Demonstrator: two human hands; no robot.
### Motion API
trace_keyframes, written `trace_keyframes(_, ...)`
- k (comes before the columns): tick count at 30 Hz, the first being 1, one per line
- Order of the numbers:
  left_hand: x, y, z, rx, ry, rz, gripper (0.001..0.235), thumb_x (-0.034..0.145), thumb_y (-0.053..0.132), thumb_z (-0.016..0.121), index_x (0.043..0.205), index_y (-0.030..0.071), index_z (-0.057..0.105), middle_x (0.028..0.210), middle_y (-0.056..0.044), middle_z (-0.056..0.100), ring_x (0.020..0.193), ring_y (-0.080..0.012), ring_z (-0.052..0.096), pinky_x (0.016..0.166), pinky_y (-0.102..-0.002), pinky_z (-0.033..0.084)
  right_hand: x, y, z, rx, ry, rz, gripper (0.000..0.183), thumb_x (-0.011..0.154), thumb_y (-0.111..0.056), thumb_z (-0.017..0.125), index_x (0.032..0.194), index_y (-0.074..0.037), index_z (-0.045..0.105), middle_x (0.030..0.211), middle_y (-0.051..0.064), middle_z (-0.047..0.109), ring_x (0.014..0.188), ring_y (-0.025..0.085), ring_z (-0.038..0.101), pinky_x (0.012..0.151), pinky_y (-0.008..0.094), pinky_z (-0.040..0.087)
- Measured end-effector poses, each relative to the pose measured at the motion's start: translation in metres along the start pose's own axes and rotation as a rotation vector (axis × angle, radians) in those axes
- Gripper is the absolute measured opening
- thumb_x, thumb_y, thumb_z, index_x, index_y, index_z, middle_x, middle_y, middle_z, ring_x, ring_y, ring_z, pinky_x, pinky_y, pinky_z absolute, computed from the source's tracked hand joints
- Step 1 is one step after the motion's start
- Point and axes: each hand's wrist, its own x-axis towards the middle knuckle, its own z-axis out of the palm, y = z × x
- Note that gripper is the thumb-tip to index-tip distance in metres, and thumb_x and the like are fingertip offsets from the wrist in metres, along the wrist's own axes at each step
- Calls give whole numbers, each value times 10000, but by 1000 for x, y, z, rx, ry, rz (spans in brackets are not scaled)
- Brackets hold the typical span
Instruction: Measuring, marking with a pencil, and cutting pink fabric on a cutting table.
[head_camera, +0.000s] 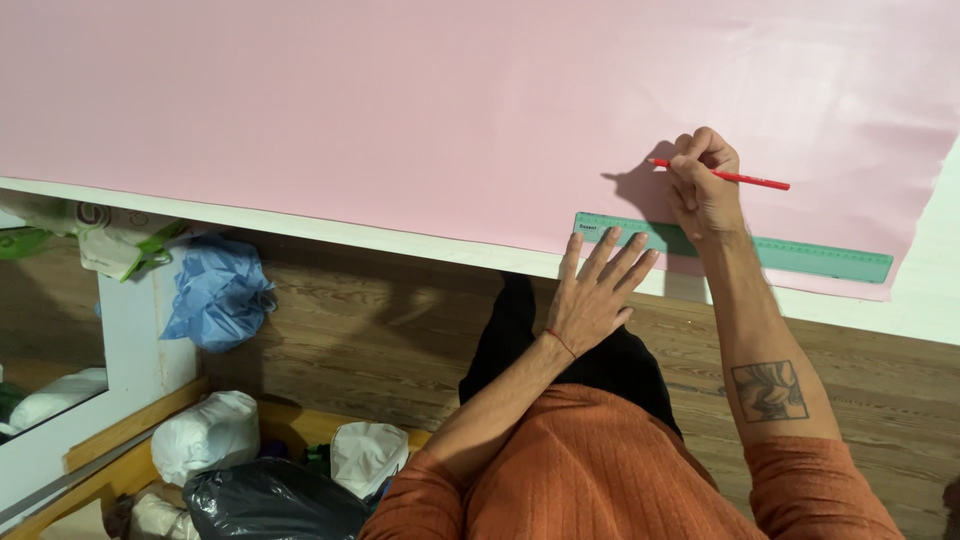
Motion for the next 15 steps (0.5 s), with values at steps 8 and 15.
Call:
trace_keyframes(8,1,-1,-1,-6,-19,4,1111,815,679,773,1685,313,188,1768,-2,62,1636,-293,15,1323,-683,96,0,-1,2,15,-10,4,279,978,34,645,792,-116,500,692,-44,474,444,2,346,328,153,271)
trace_keyframes(15,2,0,-3,-4,-29,7,1141,799,686,782,1687,310,171,1767,-5,51,1636,-299,16,1324,-684,100,-1,-3,5,26,-5,8,275,967,40,650,789,-112,506,696,-41,483,438,4,344,325,153,267)
